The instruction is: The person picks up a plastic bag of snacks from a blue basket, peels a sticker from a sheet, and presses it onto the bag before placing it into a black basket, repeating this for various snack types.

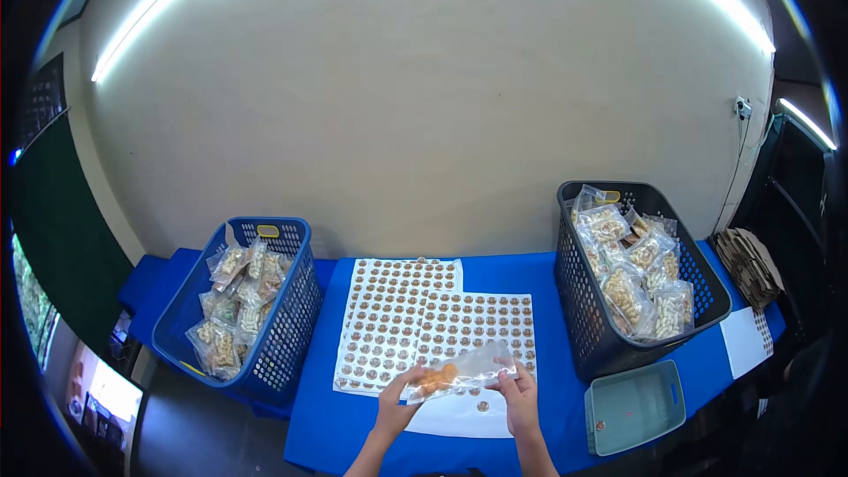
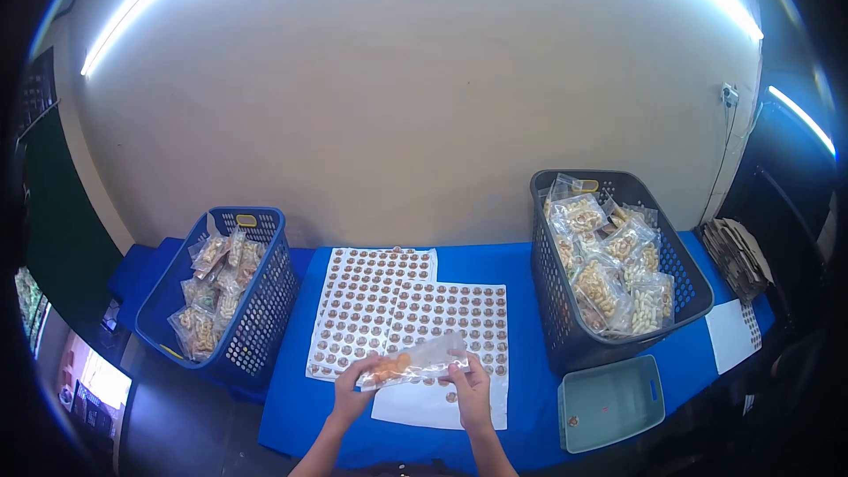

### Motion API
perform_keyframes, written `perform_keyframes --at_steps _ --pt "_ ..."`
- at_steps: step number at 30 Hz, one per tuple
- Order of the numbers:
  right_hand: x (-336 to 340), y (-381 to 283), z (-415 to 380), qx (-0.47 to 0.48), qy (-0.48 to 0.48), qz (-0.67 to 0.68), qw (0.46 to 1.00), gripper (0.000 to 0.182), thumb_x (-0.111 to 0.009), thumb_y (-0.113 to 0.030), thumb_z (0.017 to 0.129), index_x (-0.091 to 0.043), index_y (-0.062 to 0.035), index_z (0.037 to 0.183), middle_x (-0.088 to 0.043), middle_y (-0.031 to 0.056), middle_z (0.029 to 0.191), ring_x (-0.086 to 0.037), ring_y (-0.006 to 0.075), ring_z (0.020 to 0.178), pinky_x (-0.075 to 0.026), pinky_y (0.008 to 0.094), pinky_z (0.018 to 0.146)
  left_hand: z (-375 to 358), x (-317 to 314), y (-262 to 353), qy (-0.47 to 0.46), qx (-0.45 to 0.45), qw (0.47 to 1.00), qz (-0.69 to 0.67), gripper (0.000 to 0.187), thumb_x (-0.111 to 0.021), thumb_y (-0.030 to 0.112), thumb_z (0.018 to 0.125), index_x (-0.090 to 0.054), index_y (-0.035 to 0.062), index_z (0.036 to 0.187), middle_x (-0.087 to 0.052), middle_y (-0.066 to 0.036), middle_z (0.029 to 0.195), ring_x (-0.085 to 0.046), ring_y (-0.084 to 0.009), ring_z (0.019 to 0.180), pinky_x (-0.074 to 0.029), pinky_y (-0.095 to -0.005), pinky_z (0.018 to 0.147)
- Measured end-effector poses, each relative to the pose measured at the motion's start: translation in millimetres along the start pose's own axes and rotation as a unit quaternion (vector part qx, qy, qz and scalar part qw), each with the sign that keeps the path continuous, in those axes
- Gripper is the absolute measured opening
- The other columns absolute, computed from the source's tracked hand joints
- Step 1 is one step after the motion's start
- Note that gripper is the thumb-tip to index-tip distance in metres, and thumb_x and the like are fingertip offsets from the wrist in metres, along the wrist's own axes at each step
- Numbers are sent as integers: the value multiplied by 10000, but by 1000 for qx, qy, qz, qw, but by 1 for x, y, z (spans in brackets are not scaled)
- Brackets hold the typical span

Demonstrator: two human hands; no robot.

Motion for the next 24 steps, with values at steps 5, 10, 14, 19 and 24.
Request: perform_keyframes --at_steps 5,10,14,19,24 --pt "14 22 0 92 66 -148 982 175 -596 -76 793 -527 21 922 -472 67 1027 -523 161 895 -468 257 725 1 20 4 -56 10 994 95 245 -657 146 741 -616 60 967 -634 -93 921 -610 -195 874 -469 -291 747" --pt "22 23 -2 93 35 -181 978 142 -603 -44 781 -543 29 886 -517 108 1010 -543 179 894 -472 273 729 -4 32 9 -99 146 978 111 215 -653 214 754 -635 47 888 -645 -90 789 -617 -145 705 -460 -252 623" --pt "31 30 -6 -67 -39 -61 995 133 -586 -29 789 -552 48 892 -600 130 850 -593 187 789 -483 281 691 -14 28 5 -100 132 986 36 236 -634 223 784 -621 6 876 -629 -82 719 -558 -96 618 -420 -237 549" --pt "30 32 -8 -28 12 -60 998 129 -577 -40 796 -560 47 891 -617 128 770 -605 174 707 -489 273 619 -21 22 -9 -114 207 968 -88 237 -600 222 820 -608 1 907 -519 11 604 -376 -35 543 -318 -199 480" --pt "28 32 -9 -85 59 43 994 130 -547 -97 836 -542 16 899 -599 105 764 -582 145 636 -473 235 583 -19 23 -7 -80 201 976 -29 237 -556 201 849 -605 -26 892 -527 15 624 -406 -27 575 -333 -191 510"
Point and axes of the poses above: each hand's wrist, its own z-axis towards the middle knuckle, its own x-axis out of the back of the hand, y = z × x, the point moved 1 cm from there along z, towards the middle knuckle
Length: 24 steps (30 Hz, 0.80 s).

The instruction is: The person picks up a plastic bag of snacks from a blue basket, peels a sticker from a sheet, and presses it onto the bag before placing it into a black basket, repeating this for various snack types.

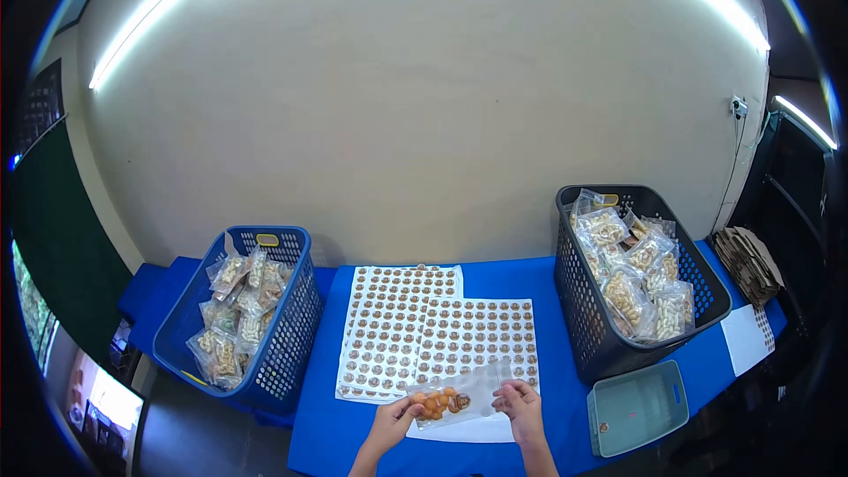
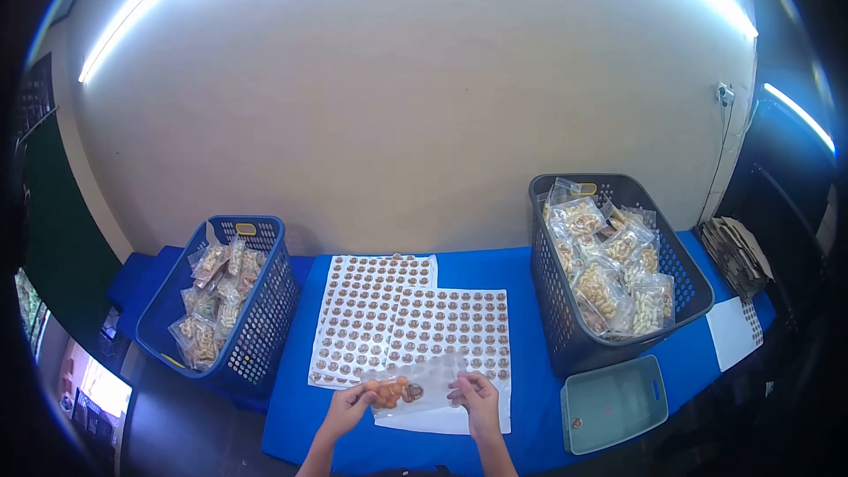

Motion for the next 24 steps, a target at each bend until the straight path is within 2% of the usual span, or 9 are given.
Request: perform_keyframes --at_steps 1,4,5,8,13,16,17,21,24 --pt "-2 2 0 -5 12 31 999 136 -539 -115 845 -537 8 903 -594 95 761 -574 139 621 -468 233 579 1 -1 -3 29 -23 999 4 242 -559 211 848 -608 -25 862 -486 30 544 -357 -23 511 -299 -194 451" --pt "-1 26 0 13 3 38 999 165 -532 -160 856 -527 -13 930 -597 85 789 -561 112 648 -430 193 595 1 -9 2 137 -49 988 -48 259 -548 207 855 -605 -44 831 -473 33 528 -355 -15 510 -289 -190 439" --pt "-1 33 -3 5 -24 34 999 182 -510 -172 870 -534 -7 941 -586 70 784 -557 118 662 -454 227 629 1 -11 -1 153 -63 985 -58 257 -548 199 856 -603 -49 818 -484 32 544 -368 -9 528 -292 -189 438" --pt "-19 39 -17 -15 -102 -25 994 241 -548 -162 848 -534 2 1023 -591 66 792 -555 116 697 -444 224 663 -3 -24 -13 171 -45 979 -103 243 -550 186 854 -601 -49 815 -492 31 557 -377 -7 537 -296 -190 439" --pt "-35 43 -29 -44 -111 -64 991 290 -601 -132 808 -552 42 1035 -603 63 809 -556 121 724 -438 235 692 -11 -40 -13 90 -49 990 -96 221 -544 175 857 -608 -36 848 -510 33 591 -395 -16 546 -317 -194 456" --pt "-26 50 -20 -51 -102 -63 991 232 -589 -136 817 -583 37 971 -614 64 834 -561 114 736 -438 237 697 -14 -34 -15 0 33 995 -99 257 -500 173 881 -592 -57 953 -614 -50 839 -542 -70 767 -446 -208 666" --pt "-22 52 -17 -60 -102 -54 991 221 -585 -143 821 -587 23 969 -616 57 827 -561 109 739 -435 234 694 -14 -33 -21 -22 40 995 -85 258 -491 172 885 -594 -57 940 -616 -56 829 -554 -81 763 -458 -217 676" --pt "-37 51 -23 -83 -97 -9 992 210 -578 -160 827 -592 -3 967 -615 38 837 -555 87 765 -428 228 694 -18 -42 -24 53 13 989 -135 268 -481 174 890 -601 -65 907 -618 -58 797 -558 -82 767 -456 -216 697" --pt "-35 50 -20 -48 -125 -58 989 238 -573 -143 828 -565 7 1012 -608 53 901 -565 105 818 -433 229 746 -14 -42 -18 15 17 995 -101 275 -463 171 898 -564 -68 992 -610 -84 858 -567 -112 790 -455 -228 730"
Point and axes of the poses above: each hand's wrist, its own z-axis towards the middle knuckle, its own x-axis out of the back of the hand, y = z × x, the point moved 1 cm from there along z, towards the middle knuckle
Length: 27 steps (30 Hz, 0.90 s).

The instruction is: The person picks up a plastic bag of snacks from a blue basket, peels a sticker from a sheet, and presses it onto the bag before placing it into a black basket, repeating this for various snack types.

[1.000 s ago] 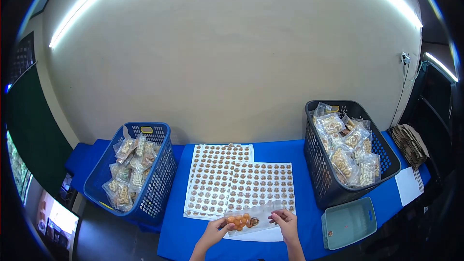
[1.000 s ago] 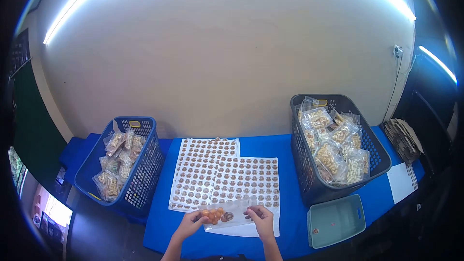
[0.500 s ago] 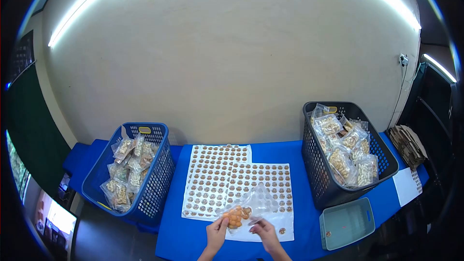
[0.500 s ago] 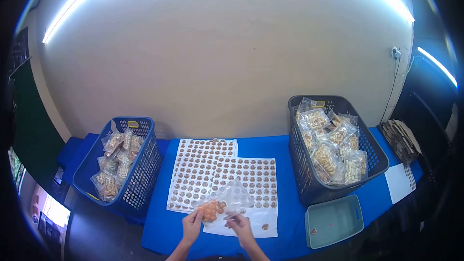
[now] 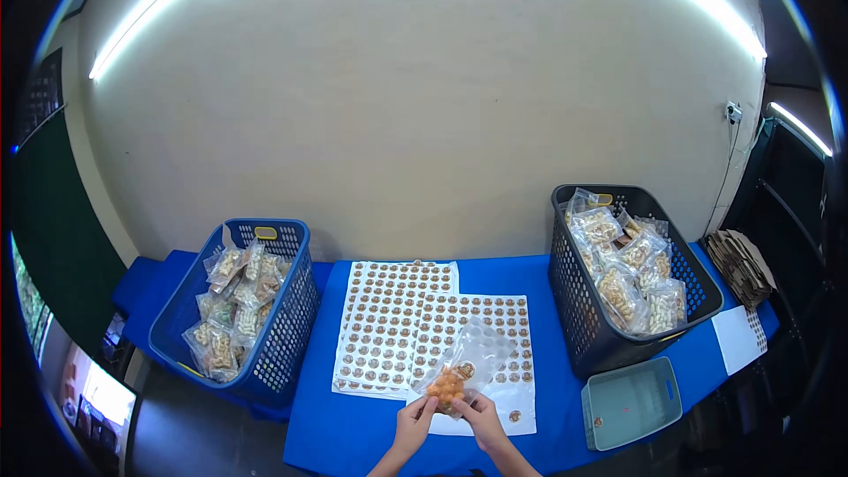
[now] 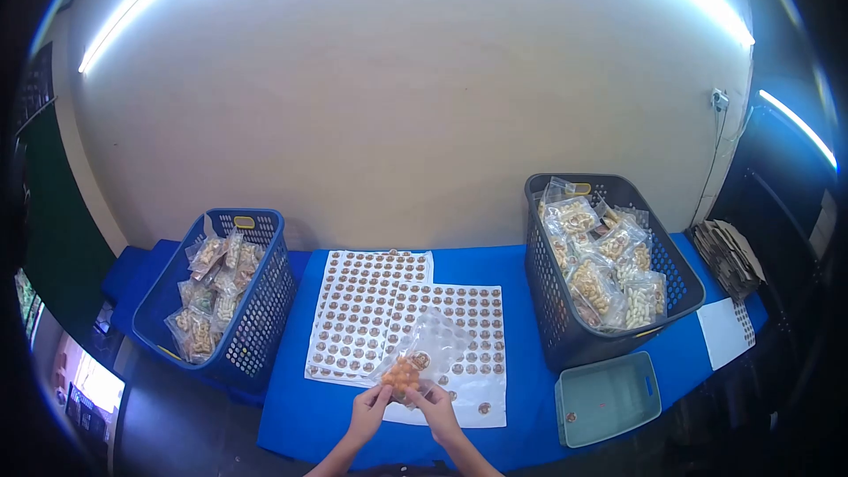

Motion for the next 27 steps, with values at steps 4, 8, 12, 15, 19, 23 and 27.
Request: perform_keyframes --at_steps 4,8,12,15,19,23,27 --pt "28 -39 16 98 44 -43 993 272 -571 -153 831 -538 13 1044 -600 49 920 -566 101 797 -441 219 730 -3 -9 25 -39 -40 993 -104 293 -442 144 903 -478 -49 1120 -578 -123 941 -569 -163 843 -457 -268 778" --pt "70 -135 27 221 151 13 963 260 -518 -254 866 -525 -12 963 -574 41 833 -558 108 760 -450 254 696 -7 9 2 -29 -41 992 -116 290 -473 165 893 -487 -18 1117 -594 -117 963 -583 -159 875 -446 -241 739" --pt "118 -161 44 205 228 140 941 335 -476 -303 882 -461 8 1008 -559 96 846 -567 167 678 -481 298 638 -20 36 -12 3 -20 994 -105 257 -472 151 891 -508 -30 1071 -603 -123 926 -582 -163 861 -451 -247 747" --pt "117 -124 36 150 200 80 965 290 -477 -237 875 -472 11 1025 -563 88 831 -560 168 661 -471 279 615 -31 58 -23 44 2 995 -87 255 -472 149 891 -509 -43 1053 -602 -134 920 -580 -173 860 -457 -258 751" --pt "105 -39 31 38 153 21 987 172 -521 -203 852 -529 -43 789 -538 43 650 -532 152 567 -451 266 565 -38 86 -32 103 23 990 -88 255 -472 155 890 -513 -49 1038 -599 -142 924 -584 -183 851 -460 -267 763" --pt "70 18 16 -55 136 13 989 261 -540 -165 840 -494 -52 609 -437 16 549 -464 128 499 -421 269 531 -36 112 -10 148 -8 987 -67 237 -471 137 888 -517 -45 1033 -601 -131 919 -580 -165 844 -457 -262 755" --pt "51 32 15 -64 123 13 990 280 -528 -181 854 -484 -46 613 -442 22 539 -456 117 498 -412 248 512 -32 148 11 173 -76 981 -48 198 -467 98 881 -531 -36 1012 -609 -101 882 -578 -139 813 -457 -253 741"
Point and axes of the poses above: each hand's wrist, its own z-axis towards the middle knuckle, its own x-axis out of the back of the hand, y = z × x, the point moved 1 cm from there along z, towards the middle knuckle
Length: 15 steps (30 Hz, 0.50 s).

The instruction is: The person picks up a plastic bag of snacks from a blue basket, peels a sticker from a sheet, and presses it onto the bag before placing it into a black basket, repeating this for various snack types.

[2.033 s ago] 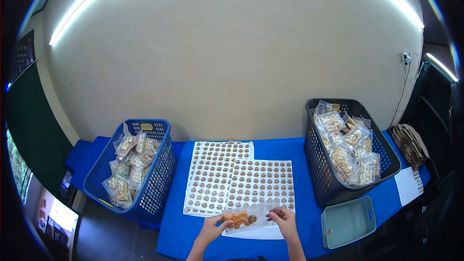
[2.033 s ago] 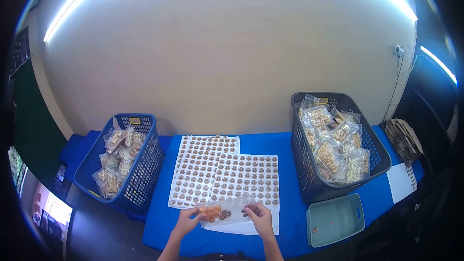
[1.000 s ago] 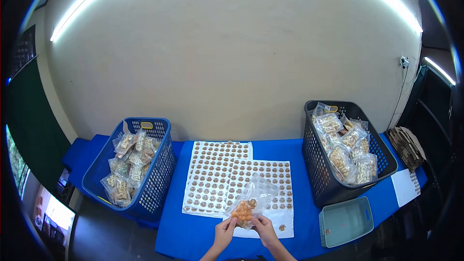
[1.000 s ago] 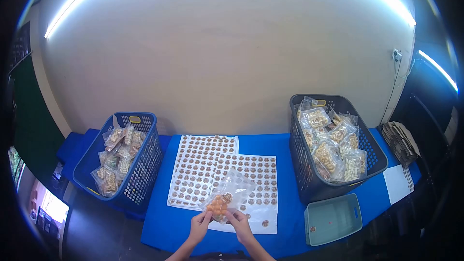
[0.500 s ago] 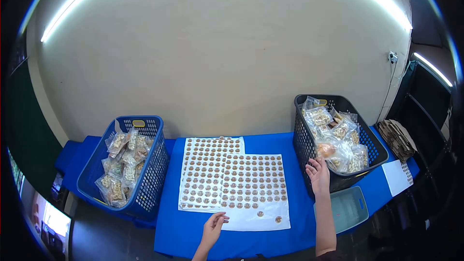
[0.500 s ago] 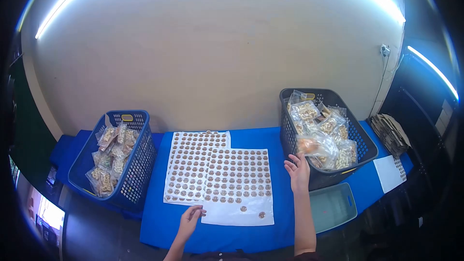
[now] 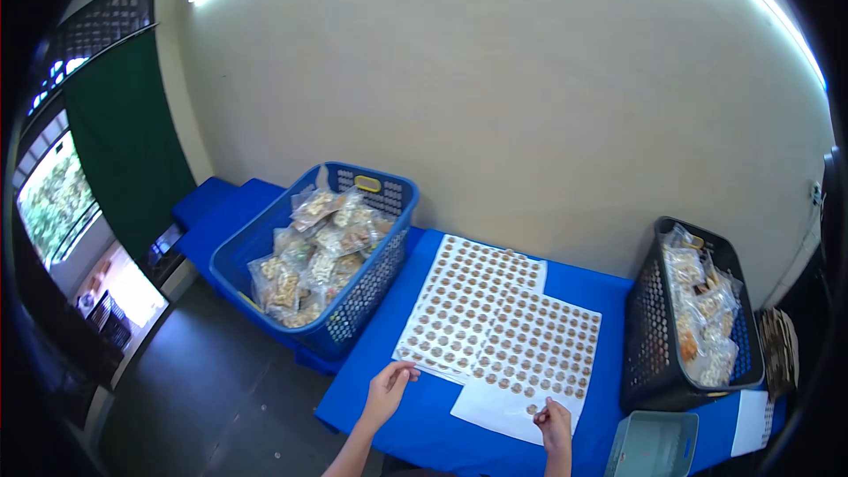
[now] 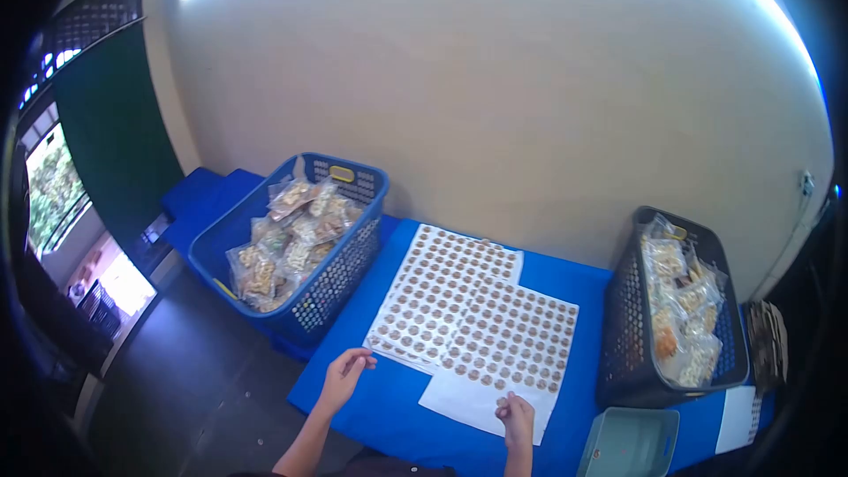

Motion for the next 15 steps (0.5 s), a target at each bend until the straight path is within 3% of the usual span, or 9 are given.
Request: perform_keyframes --at_steps 3,9,15 --pt "8 1 8 27 30 51 998 242 -510 -187 865 -498 -50 666 -483 29 583 -467 101 524 -389 234 498 20 35 28 30 -43 997 56 175 -470 78 874 -545 -33 986 -609 -88 855 -578 -130 802 -455 -247 735" --pt "19 -4 19 80 93 23 992 155 -507 -189 856 -521 -53 784 -492 4 612 -451 85 526 -344 201 475 66 129 84 127 -113 958 229 152 -485 78 857 -573 -13 942 -615 -78 796 -586 -125 753 -466 -257 693" --pt "-25 2 5 102 136 40 985 149 -502 -201 856 -531 -64 805 -492 -7 633 -453 76 558 -341 192 500 116 232 69 179 -116 925 314 173 -509 115 844 -577 -8 944 -633 -104 776 -616 -160 737 -468 -264 664"
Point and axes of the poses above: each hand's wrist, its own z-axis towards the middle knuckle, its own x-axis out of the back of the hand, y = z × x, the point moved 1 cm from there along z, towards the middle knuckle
